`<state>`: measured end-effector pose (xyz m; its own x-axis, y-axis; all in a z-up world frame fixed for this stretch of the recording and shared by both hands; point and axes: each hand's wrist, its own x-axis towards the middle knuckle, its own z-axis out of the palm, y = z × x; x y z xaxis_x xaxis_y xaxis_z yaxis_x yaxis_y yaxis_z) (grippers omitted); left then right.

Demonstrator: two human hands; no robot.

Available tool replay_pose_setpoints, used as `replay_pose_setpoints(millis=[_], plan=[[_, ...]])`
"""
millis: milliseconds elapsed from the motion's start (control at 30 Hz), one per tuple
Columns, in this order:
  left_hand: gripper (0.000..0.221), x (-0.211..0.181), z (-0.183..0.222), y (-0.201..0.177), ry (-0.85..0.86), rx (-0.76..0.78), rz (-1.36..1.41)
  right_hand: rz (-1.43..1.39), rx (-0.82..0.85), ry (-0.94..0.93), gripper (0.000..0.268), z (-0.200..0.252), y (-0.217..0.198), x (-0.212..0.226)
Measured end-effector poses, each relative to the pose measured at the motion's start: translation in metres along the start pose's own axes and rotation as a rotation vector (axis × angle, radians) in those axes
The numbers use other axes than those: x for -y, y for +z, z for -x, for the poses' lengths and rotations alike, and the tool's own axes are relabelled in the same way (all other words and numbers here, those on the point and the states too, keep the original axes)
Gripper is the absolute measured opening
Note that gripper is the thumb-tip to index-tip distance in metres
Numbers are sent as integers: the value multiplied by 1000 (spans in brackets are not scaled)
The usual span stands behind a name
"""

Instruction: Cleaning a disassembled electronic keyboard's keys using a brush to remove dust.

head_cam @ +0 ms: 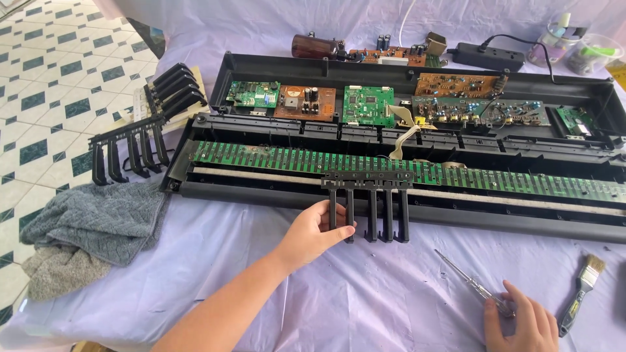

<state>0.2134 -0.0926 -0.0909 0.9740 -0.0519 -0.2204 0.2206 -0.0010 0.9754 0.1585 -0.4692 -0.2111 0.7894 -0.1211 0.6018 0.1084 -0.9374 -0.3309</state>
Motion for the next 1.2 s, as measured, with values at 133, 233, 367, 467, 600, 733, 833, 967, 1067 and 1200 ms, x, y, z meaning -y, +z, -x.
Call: replay_pose_setpoints(millis=[133,233,367,467,600,733,833,967,1067,1200], plan=[[26,-4,10,8,-2,-32,-92,-39,101,7,39,-4,-6,-5],[26,7,8,7,92,5,-123,-12,132,51,41,-3,-10,0],[26,10,7,7,177,28,-195,-26,152,44,42,-5,-18,5],[22,6,9,8,181,36,-184,-27,179,72,42,-6,-24,14],[28,2,11,10,161,15,-124,8,209,135,38,-13,-20,15],[36,13,0,6,171,32,-49,53,267,197,28,-11,-18,10],[39,10,-5,0,119,-35,-71,62,224,119,20,-7,-16,4],[45,-1,0,-2,67,-6,14,24,202,72,19,-9,-18,3],[29,11,-6,-3,148,32,-13,3,198,120,24,-10,-25,11],[11,18,-10,-2,163,81,135,33,123,261,27,-10,-22,-4]])
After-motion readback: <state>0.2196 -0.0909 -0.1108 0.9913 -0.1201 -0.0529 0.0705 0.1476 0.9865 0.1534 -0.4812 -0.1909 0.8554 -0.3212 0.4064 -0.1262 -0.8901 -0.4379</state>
